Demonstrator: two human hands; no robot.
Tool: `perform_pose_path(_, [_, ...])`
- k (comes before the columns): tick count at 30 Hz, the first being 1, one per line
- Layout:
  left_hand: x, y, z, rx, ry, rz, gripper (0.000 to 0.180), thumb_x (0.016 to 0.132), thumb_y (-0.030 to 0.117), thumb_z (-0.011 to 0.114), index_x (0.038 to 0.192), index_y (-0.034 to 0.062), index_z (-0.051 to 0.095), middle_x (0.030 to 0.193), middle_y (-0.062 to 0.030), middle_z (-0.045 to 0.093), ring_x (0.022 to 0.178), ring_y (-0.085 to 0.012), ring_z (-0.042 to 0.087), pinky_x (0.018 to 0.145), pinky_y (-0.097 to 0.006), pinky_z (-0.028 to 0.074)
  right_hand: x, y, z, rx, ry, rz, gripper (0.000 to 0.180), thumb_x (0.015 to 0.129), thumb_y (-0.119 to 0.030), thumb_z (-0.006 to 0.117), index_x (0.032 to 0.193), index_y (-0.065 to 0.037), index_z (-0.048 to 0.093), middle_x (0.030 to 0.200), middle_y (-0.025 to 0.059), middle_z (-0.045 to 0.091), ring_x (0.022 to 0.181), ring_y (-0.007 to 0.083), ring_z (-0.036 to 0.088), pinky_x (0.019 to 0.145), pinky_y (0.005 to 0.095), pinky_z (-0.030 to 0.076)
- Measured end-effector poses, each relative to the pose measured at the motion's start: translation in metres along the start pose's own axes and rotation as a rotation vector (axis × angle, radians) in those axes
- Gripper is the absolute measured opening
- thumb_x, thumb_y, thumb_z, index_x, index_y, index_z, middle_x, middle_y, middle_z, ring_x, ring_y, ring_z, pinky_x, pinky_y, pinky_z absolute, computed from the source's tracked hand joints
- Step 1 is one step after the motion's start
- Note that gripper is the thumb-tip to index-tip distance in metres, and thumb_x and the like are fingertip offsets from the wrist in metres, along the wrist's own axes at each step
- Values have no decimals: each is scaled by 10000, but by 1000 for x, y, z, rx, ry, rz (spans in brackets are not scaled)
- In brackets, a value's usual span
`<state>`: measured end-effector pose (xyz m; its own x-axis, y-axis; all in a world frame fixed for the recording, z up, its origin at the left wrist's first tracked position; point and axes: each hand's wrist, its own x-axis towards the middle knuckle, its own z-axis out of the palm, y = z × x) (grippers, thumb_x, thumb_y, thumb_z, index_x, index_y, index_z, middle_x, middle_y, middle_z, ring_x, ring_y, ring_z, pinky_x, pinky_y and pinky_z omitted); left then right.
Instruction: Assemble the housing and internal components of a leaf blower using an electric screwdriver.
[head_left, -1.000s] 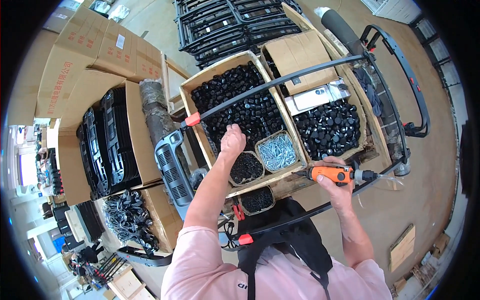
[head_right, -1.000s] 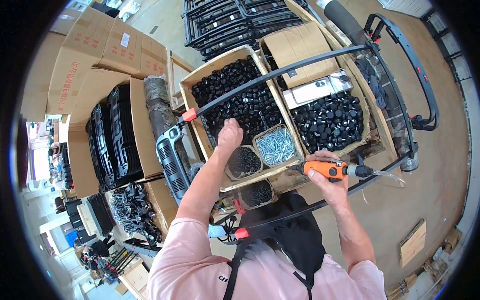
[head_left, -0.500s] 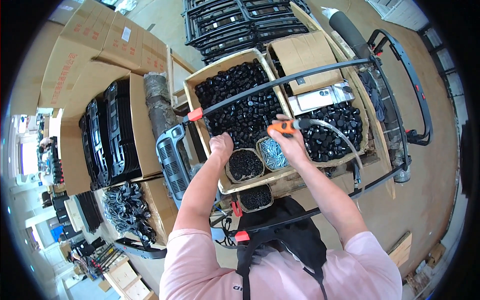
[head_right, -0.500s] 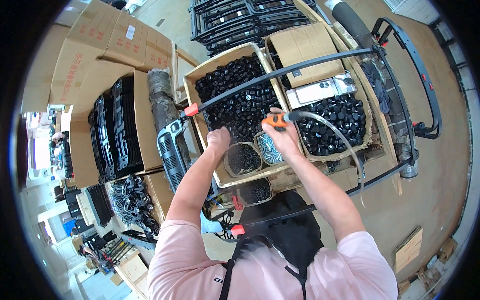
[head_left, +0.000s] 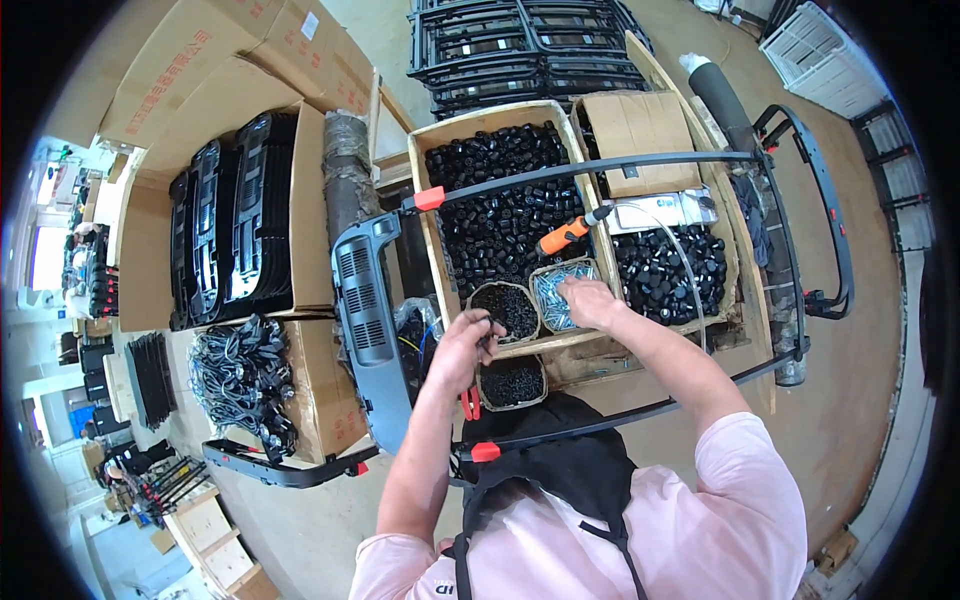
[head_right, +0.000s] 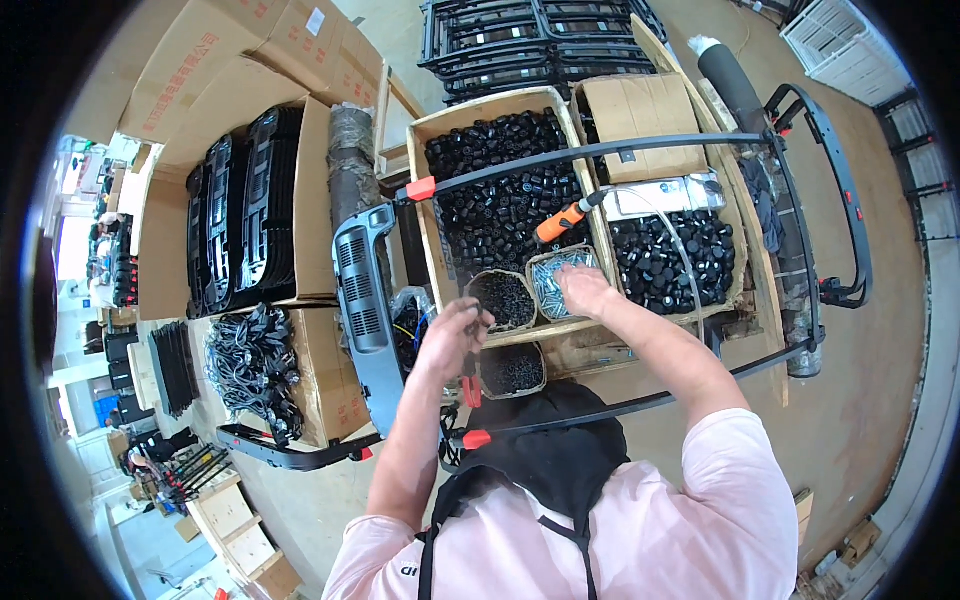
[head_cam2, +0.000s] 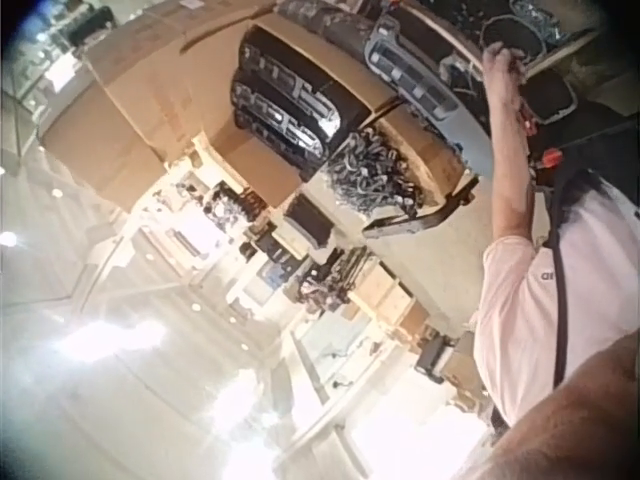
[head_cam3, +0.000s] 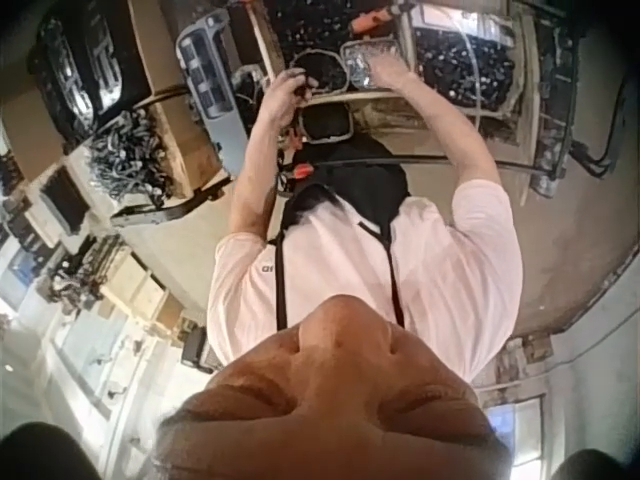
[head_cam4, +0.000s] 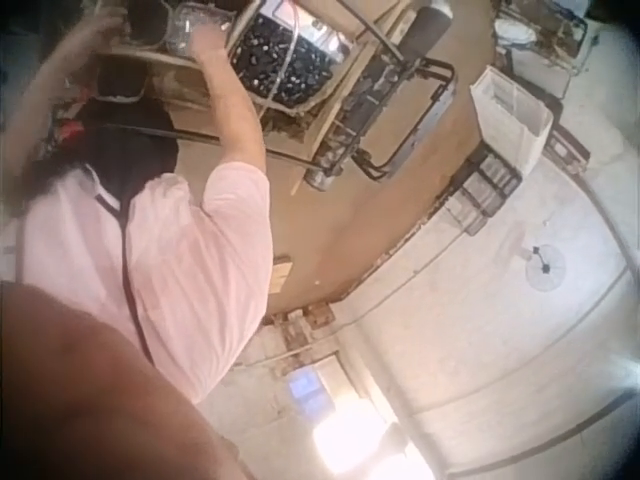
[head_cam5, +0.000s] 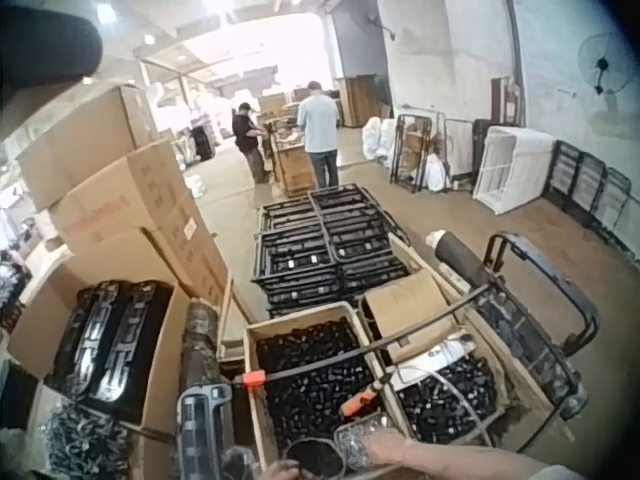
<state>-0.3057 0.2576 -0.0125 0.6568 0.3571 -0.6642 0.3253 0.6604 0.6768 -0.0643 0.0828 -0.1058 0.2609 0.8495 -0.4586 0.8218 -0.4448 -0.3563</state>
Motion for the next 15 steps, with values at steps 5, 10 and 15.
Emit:
perform_pose_path(5, [-33, -30, -11, -50, 6, -33, 285, 1112, 225, 541, 1326, 38, 550, 1039, -67, 714, 740, -104, 602, 611, -246, 477, 12, 3, 23, -154, -27, -141, 246, 977, -111, 500, 1083, -30, 708, 1137, 215, 733, 1108, 389, 710, 944, 530, 568])
perform_pose_path(10, [-45, -40, -29, -11, -3, 12, 258, 1102, 217, 588, 1304, 56, 582, 1015, -40, 703, 777, -84, 618, 626, -226, 485, 13, 6, 21, -190, -49, -158, 222, 981, -139, 517, 1015, -32, 709, 1084, 210, 734, 1061, 368, 719, 938, 503, 570])
perform_pose_path(15, [-53, -40, -36, -58, -44, 37, 253, 1100, 202, 592, 1310, 62, 583, 1041, -55, 689, 823, -113, 627, 677, -238, 499, 6, 13, 19, -148, 111, -188, 159, 927, -180, 638, 1002, -51, 692, 994, 170, 716, 999, 370, 721, 912, 495, 566])
